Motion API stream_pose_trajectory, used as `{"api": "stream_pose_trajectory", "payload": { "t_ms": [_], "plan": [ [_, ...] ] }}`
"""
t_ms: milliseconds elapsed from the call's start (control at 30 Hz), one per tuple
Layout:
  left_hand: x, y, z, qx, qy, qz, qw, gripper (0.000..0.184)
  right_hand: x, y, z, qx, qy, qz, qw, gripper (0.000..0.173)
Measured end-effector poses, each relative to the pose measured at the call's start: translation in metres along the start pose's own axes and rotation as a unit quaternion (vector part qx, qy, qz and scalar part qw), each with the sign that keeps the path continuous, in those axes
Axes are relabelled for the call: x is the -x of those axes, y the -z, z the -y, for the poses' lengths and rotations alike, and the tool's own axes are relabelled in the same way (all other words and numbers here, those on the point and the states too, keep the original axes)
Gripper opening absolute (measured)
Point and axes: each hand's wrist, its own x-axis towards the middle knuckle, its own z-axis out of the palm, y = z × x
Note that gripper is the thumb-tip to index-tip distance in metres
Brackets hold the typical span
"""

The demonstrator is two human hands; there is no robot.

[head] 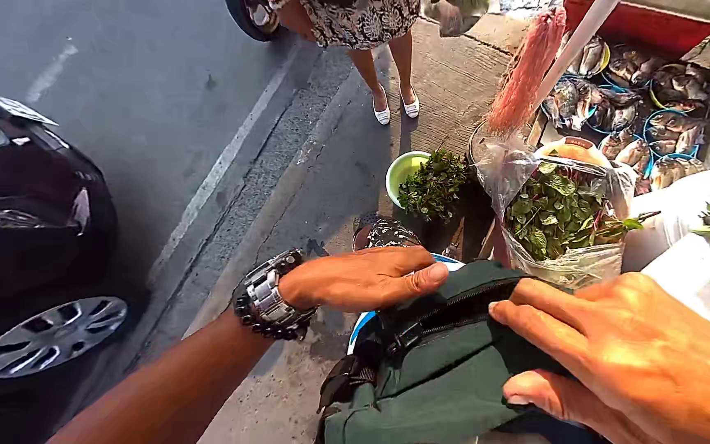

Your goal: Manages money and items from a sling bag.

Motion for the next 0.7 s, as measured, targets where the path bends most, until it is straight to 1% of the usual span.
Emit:
{"api": "stream_pose_trajectory", "payload": {
  "t_ms": [33, 67, 100, 133, 200, 233, 333, 400, 433, 500, 600, 700],
  "plan": [
    [-0.002, -0.001, -0.005, -0.053, -0.029, -0.034, 0.998, 0.067, 0.013, -0.002, -0.002, -0.027, -0.005, 0.009, 1.0, 0.059],
    [-0.006, -0.004, -0.012, -0.097, -0.062, -0.07, 0.991, 0.071, 0.021, -0.003, 0.0, -0.058, -0.005, 0.013, 0.998, 0.055],
    [-0.012, -0.005, -0.019, -0.131, -0.096, -0.091, 0.983, 0.071, 0.026, -0.003, 0.004, -0.082, -0.002, 0.019, 0.996, 0.051],
    [-0.018, -0.006, -0.026, -0.159, -0.133, -0.099, 0.973, 0.064, 0.029, -0.003, 0.007, -0.096, 0.0, 0.024, 0.995, 0.048],
    [-0.03, -0.004, -0.035, -0.181, -0.197, -0.098, 0.959, 0.039, 0.034, -0.002, 0.014, -0.102, 0.003, 0.031, 0.994, 0.045],
    [-0.034, 0.0, -0.037, -0.191, -0.224, -0.1, 0.95, 0.031, 0.036, -0.002, 0.015, -0.105, 0.01, 0.033, 0.994, 0.043],
    [-0.045, 0.018, -0.033, -0.191, -0.289, -0.116, 0.931, 0.014, 0.042, -0.001, 0.019, -0.107, 0.029, 0.036, 0.993, 0.038],
    [-0.05, 0.022, -0.028, -0.176, -0.302, -0.118, 0.93, 0.009, 0.046, 0.004, 0.022, -0.091, 0.025, 0.048, 0.994, 0.039],
    [-0.051, 0.023, -0.027, -0.176, -0.301, -0.116, 0.93, 0.01, 0.048, 0.005, 0.023, -0.079, 0.022, 0.054, 0.995, 0.04],
    [-0.052, 0.022, -0.029, -0.211, -0.295, -0.112, 0.925, 0.019, 0.049, 0.005, 0.025, -0.056, 0.024, 0.055, 0.997, 0.034],
    [-0.055, 0.01, -0.032, -0.33, -0.281, -0.096, 0.896, 0.028, 0.046, 0.001, 0.027, -0.037, 0.044, 0.018, 0.998, 0.024],
    [-0.06, -0.002, -0.043, -0.454, -0.238, -0.057, 0.857, 0.03, 0.041, -0.003, 0.029, -0.026, 0.052, -0.03, 0.998, 0.021]
  ]
}}
